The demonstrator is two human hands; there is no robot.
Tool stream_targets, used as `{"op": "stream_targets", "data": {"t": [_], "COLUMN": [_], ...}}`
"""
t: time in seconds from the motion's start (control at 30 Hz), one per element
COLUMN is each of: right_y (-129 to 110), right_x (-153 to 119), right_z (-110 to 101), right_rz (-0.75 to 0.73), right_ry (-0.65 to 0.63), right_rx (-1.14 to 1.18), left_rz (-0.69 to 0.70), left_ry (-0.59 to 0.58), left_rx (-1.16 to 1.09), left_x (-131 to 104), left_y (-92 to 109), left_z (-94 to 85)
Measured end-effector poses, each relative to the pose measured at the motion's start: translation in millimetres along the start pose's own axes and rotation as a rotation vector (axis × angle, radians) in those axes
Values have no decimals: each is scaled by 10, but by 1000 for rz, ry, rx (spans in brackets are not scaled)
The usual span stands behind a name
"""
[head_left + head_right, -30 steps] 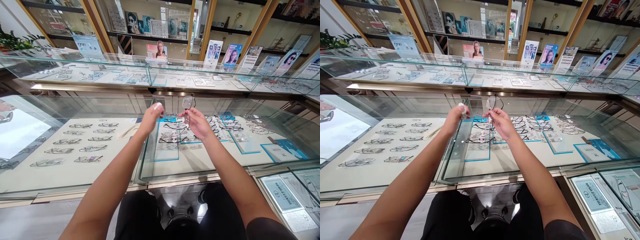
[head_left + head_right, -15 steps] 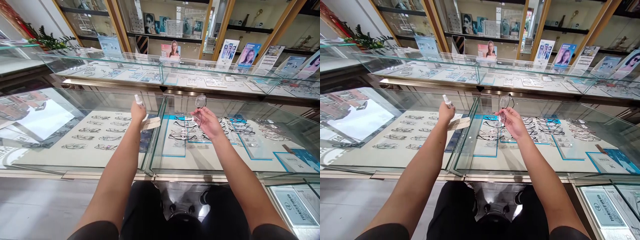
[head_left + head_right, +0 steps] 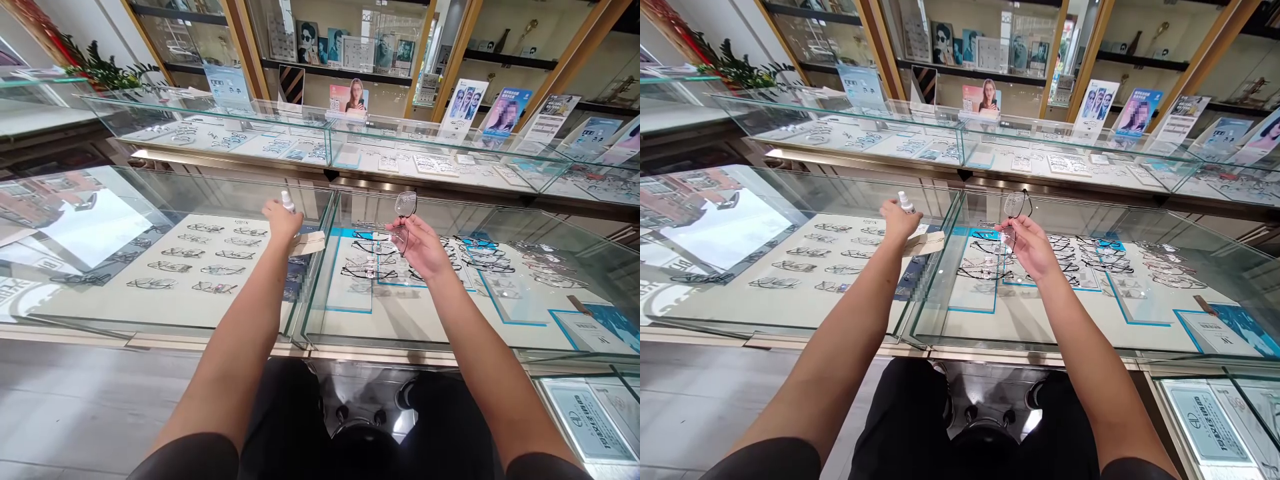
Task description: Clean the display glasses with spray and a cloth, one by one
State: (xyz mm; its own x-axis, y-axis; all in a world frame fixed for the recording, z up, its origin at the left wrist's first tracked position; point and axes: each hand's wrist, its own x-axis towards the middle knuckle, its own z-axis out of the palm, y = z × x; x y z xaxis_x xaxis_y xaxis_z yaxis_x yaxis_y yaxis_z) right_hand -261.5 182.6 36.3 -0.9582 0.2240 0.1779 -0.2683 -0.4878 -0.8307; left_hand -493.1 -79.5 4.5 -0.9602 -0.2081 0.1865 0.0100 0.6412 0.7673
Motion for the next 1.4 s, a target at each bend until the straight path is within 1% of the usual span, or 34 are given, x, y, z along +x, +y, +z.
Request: {"op": "stream_targets", "data": {"t": [0.07, 0.1, 0.13, 0.17, 0.2, 0.23, 0.3, 0.33, 0.37, 0.4, 0.47, 0.53, 0.63, 0.83, 1.07, 1.3, 1.4], "right_y": [-2, -4, -7, -9, -11, -12, -13, -13, -13, -13, -14, -16, -14, -9, -9, -11, -14], "right_x": [-3, -4, -5, -6, -7, -8, -11, -13, -16, -18, -21, -21, -18, -27, -24, -24, -25], "right_z": [4, 8, 12, 17, 21, 25, 31, 33, 34, 35, 36, 35, 34, 49, 66, 74, 78], "right_rz": [-3, -4, -5, -4, -3, -1, 4, 5, 6, 6, 4, 2, 0, 5, 5, 3, 3], "right_ry": [-5, -5, -3, -1, 2, 4, 7, 6, 4, 3, 4, 9, 10, 17, 19, 1, 1], "right_rx": [12, 14, 12, 8, 2, -3, -8, -9, -11, -14, -24, -41, -65, -49, -71, -49, -49], "left_rz": [32, 87, 159, 230, 279, 311, 333, 333, 333, 329, 305, 279, 267, 301, 311, 315, 290], "left_ry": [204, 281, 280, 200, 67, -92, -390, -497, -573, -625, -684, -711, -701, -606, -572, -413, -385], "left_rx": [-7, -10, -10, 5, 47, 117, 334, 443, 531, 589, 632, 637, 636, 590, 538, 383, 294], "left_x": [-115, -173, -227, -274, -312, -341, -373, -378, -377, -371, -353, -329, -290, -237, -197, -231, -238], "left_y": [137, 209, 278, 340, 392, 431, 467, 466, 455, 436, 387, 338, 289, 236, 172, 252, 297], "left_z": [-95, -154, -215, -272, -319, -354, -380, -374, -360, -342, -303, -272, -241, -176, -132, -184, -215]}}
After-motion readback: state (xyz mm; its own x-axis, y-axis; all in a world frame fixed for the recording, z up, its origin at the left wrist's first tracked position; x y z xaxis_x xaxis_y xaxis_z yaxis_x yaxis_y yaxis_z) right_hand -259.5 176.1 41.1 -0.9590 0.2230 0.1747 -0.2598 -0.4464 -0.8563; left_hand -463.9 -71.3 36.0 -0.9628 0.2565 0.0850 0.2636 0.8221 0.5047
